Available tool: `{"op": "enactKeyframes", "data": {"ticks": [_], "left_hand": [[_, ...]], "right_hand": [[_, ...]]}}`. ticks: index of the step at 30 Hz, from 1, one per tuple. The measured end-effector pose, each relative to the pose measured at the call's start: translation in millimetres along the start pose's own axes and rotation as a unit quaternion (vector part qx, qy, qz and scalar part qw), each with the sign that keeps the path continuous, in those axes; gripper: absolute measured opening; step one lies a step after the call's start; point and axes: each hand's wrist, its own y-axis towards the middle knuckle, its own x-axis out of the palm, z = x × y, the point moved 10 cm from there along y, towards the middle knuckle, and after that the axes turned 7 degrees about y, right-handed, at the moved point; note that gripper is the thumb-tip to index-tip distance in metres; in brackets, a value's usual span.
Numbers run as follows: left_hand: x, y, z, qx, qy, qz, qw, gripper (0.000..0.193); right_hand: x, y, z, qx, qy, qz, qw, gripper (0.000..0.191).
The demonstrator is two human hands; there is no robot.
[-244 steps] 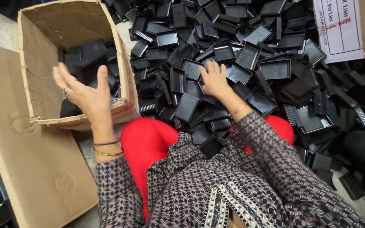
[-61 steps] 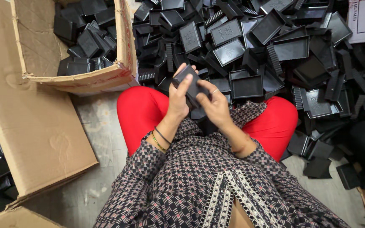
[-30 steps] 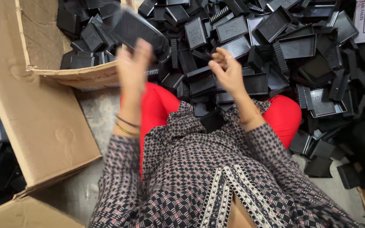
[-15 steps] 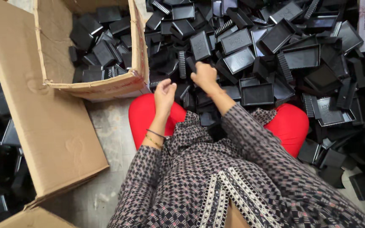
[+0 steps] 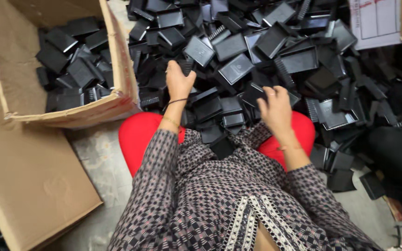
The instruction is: The person sits on the floor and repeatedly picks up small black plastic components from a large pile, briefly inspects them, and places them into a cardboard box. The person also moves the box and adjusts the pile of parts during the process.
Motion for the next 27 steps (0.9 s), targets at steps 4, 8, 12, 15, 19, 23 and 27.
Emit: {"op": "enactKeyframes", "data": {"ticks": [4,8,12,15,19,23,27], "left_hand": [[19,-17,-26,-0.248,-0.415,-0.075,0.872,0.033],[-2,-66,-21,-0.392,-0.646,-0.135,0.641,0.042],[-38,-77,36,-0.249,-0.702,-0.171,0.645,0.061],[-34,-99,78,-0.239,-0.678,-0.182,0.670,0.070],[-39,-120,125,-0.181,-0.643,-0.209,0.715,0.072],[-53,-130,135,-0.162,-0.632,-0.217,0.727,0.071],[-53,-141,131,-0.212,-0.707,-0.228,0.635,0.067]], "right_hand": [[19,17,-16,-0.033,-0.137,-0.015,0.990,0.090],[12,16,-39,-0.011,-0.100,-0.076,0.992,0.096],[-15,12,-70,0.023,0.229,-0.024,0.973,0.074],[15,4,-92,0.099,0.497,-0.077,0.859,0.063],[42,-3,-105,0.158,0.599,-0.099,0.779,0.067],[42,-9,-113,0.155,0.616,-0.102,0.765,0.067],[22,-11,-128,0.081,0.555,-0.075,0.824,0.067]]}}
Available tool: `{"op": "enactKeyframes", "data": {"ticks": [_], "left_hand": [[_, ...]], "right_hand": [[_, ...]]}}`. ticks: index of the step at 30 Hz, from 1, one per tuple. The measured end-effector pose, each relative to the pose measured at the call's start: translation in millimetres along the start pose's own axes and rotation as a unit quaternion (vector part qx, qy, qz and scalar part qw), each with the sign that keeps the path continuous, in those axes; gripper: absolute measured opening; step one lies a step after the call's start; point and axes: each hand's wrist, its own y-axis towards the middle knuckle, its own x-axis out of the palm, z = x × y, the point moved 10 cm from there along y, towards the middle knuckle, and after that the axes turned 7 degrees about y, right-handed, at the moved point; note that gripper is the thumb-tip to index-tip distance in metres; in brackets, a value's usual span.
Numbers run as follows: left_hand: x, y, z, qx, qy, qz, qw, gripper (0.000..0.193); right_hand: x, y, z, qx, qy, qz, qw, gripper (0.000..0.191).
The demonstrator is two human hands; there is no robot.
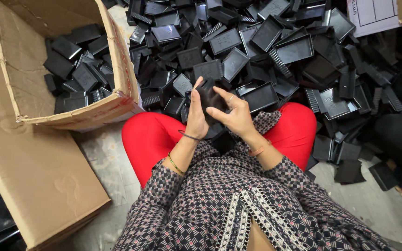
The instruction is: The person sits on the floor and repeatedly picks up small black plastic components from a large pile, briefly inspects them, and places them into a cardboard box. The person also moves the box and adjusts the pile of parts during the process.
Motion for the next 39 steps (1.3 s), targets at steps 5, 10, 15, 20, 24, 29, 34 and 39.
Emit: {"op": "enactKeyframes", "data": {"ticks": [5,10,15,20,24,29,34,39], "left_hand": [[-10,-8,2,0.018,0.129,0.029,0.991,0.073],[-7,-18,12,0.049,0.140,0.028,0.989,0.075],[-7,-18,14,0.049,0.142,0.023,0.988,0.080],[-39,-4,18,0.031,0.064,0.109,0.991,0.058],[-45,3,25,0.027,-0.001,0.093,0.995,0.053],[-46,-3,42,0.035,0.070,0.044,0.996,0.051],[-82,-16,64,0.010,0.363,0.106,0.926,0.034],[-98,-21,182,0.235,0.613,0.204,0.726,0.032]], "right_hand": [[9,-7,-27,-0.115,-0.215,-0.004,0.970,0.062],[13,-9,-2,-0.017,-0.074,-0.024,0.997,0.058],[19,-12,1,-0.063,-0.066,-0.032,0.995,0.058],[13,-8,33,-0.006,0.003,-0.044,0.999,0.052],[17,-14,95,0.211,0.308,-0.007,0.928,0.046],[20,-9,112,0.216,0.342,-0.013,0.914,0.035],[23,-5,92,0.137,0.181,-0.047,0.973,0.038],[23,45,44,-0.066,-0.175,-0.108,0.976,0.044]]}}
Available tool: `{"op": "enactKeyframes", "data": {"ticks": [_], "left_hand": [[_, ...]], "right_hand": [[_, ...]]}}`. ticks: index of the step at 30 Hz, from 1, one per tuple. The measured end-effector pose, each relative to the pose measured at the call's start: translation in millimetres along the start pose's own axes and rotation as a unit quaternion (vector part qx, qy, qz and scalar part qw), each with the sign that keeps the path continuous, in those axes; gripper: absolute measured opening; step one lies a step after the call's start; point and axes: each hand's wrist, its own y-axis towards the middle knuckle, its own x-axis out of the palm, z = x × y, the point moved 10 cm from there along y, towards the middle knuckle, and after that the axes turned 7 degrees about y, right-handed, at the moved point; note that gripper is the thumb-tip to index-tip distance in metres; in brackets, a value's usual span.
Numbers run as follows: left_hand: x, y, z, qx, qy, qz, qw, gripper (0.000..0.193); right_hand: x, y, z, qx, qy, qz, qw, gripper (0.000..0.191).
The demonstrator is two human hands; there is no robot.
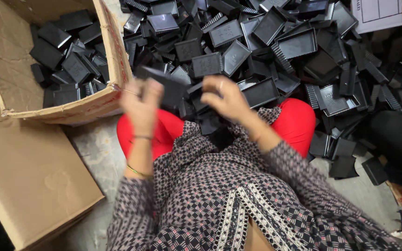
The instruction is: The person sits on the floor and repeatedly picks up small black plastic components from a large pile, briefly inspects them, and places them into a cardboard box. The person also moves the box and adjusts the pile of parts during the process.
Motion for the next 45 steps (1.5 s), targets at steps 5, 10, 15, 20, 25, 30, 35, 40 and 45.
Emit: {"op": "enactKeyframes", "data": {"ticks": [5,10,15,20,25,30,35,40,45], "left_hand": [[-90,68,7,0.083,0.100,0.211,0.969,0.081],[28,25,10,0.010,-0.254,0.054,0.966,0.060],[188,-100,-42,-0.458,-0.510,-0.225,0.693,0.019],[170,-59,-80,-0.350,-0.623,-0.056,0.697,0.025],[146,-49,-81,-0.343,-0.599,-0.079,0.720,0.035],[162,-107,-35,-0.498,-0.605,-0.230,0.576,0.036],[178,-130,-12,-0.535,-0.568,-0.301,0.548,0.070],[177,-93,-15,-0.374,-0.591,-0.239,0.673,0.046],[161,-74,-5,-0.210,-0.484,-0.178,0.831,0.060]], "right_hand": [[-17,74,12,-0.128,-0.388,-0.059,0.911,0.081],[-11,87,45,0.011,-0.413,-0.080,0.907,0.074],[24,25,-15,-0.089,-0.172,-0.023,0.981,0.035],[28,20,-21,-0.143,-0.101,-0.149,0.973,0.049],[-38,67,29,-0.117,-0.547,-0.067,0.826,0.056],[-68,63,-1,-0.128,-0.376,0.061,0.916,0.029],[-22,-2,-19,0.033,0.001,0.047,0.998,0.035],[25,-38,-63,-0.096,-0.073,-0.021,0.992,0.063],[15,-38,-19,0.084,0.126,0.074,0.986,0.059]]}}
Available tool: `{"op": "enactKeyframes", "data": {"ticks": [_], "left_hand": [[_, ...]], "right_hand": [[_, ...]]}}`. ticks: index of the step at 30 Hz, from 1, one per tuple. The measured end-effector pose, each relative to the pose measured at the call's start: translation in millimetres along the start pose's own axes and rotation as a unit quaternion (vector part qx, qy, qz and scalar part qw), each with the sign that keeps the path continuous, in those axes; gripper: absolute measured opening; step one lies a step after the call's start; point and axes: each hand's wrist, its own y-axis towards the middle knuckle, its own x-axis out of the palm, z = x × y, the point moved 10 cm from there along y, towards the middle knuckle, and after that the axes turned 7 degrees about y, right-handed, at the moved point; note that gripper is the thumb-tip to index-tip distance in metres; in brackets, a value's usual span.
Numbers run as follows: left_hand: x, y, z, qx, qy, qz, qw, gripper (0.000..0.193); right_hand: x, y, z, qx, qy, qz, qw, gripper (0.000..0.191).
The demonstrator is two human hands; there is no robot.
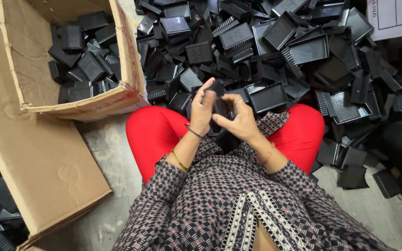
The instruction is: The person sits on the floor and repeatedly picks up small black plastic components from a large pile, briefly inspects them, and places them into a cardboard box. The person also moves the box and adjusts the pile of parts during the process.
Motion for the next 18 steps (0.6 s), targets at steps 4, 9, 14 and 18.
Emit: {"op": "enactKeyframes", "data": {"ticks": [4,9,14,18], "left_hand": [[-15,-1,-15,-0.118,-0.163,0.068,0.977,0.083],[-24,-1,-2,-0.093,-0.118,0.063,0.987,0.088],[-18,-10,-5,-0.046,-0.096,0.049,0.993,0.063],[-15,-14,8,-0.004,-0.077,0.033,0.997,0.061]], "right_hand": [[3,-5,4,-0.010,0.016,0.002,1.000,0.056],[18,-11,14,0.028,0.030,-0.025,0.999,0.056],[23,-12,5,-0.003,0.013,-0.027,1.000,0.056],[24,-14,2,-0.040,0.027,-0.049,0.998,0.052]]}}
